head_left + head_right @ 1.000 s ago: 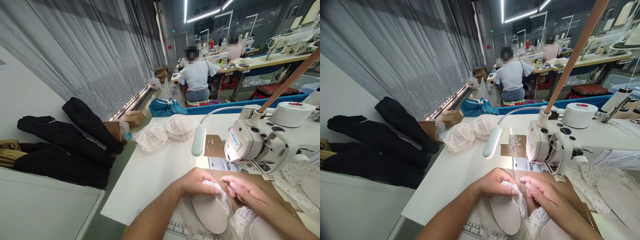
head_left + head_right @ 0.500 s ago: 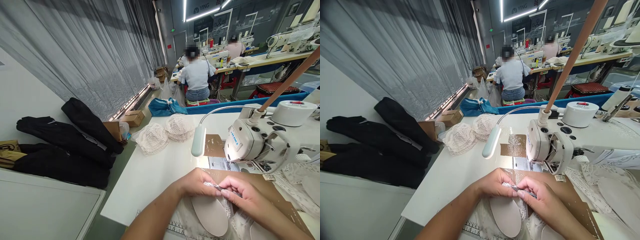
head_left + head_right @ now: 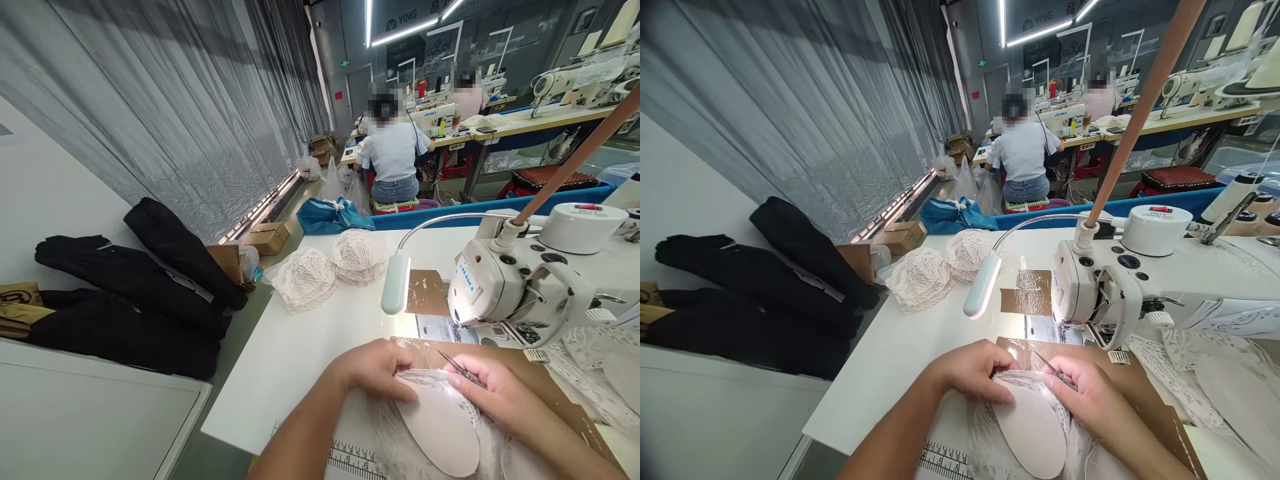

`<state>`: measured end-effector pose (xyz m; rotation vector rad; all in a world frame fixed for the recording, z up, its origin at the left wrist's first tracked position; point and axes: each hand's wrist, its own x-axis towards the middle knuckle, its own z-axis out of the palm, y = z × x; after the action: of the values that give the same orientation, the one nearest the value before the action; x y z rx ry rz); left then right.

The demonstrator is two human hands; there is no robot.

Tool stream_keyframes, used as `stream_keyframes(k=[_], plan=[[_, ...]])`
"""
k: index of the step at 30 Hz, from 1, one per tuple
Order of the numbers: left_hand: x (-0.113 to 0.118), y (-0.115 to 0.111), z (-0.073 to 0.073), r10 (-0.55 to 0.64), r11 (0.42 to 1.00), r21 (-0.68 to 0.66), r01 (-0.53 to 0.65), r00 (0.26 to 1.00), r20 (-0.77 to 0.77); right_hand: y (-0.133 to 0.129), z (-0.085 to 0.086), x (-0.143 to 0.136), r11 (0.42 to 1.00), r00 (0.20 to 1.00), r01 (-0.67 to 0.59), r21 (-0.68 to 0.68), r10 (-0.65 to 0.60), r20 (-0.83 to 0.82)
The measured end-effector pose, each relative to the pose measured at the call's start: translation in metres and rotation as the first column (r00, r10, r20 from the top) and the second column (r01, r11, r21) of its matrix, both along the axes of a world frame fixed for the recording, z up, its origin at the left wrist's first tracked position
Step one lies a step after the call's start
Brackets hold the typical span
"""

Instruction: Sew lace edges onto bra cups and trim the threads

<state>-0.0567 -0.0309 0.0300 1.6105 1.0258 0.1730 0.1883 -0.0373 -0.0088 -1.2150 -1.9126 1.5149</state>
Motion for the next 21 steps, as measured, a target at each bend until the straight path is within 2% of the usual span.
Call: stream_keyframes(k=[3,5,6,10,13,16,21], plan=[[-0.018,0.001,0.007,0.022,1.000,0.003,-0.022,0.997,-0.073,-0.002,0.001,0.006,0.992,0.991,-0.128,-0.001,0.128,0.023],[-0.023,0.000,0.010,0.095,0.995,0.036,-0.095,0.996,0.002,-0.005,0.000,0.006,0.972,0.973,-0.232,-0.029,0.232,-0.001],[-0.022,-0.001,0.010,0.131,0.990,0.049,-0.133,0.990,0.052,-0.005,-0.001,0.004,0.972,0.973,-0.231,-0.031,0.231,-0.019],[-0.006,-0.004,0.005,0.214,0.971,0.060,-0.232,0.953,0.216,-0.004,-0.004,-0.005,0.999,0.996,-0.045,-0.004,0.044,-0.081],[0.007,-0.006,-0.002,0.237,0.966,0.027,-0.256,0.928,0.288,-0.006,-0.003,-0.010,0.998,0.997,-0.058,0.006,0.059,-0.051],[0.011,-0.007,-0.005,0.236,0.967,0.024,-0.254,0.926,0.295,-0.009,-0.001,-0.011,0.998,0.999,-0.032,0.051,0.032,-0.006],[0.010,-0.006,-0.007,0.170,0.979,0.069,-0.191,0.958,0.229,-0.010,-0.002,-0.009,0.997,0.998,0.047,0.059,-0.045,-0.042]])
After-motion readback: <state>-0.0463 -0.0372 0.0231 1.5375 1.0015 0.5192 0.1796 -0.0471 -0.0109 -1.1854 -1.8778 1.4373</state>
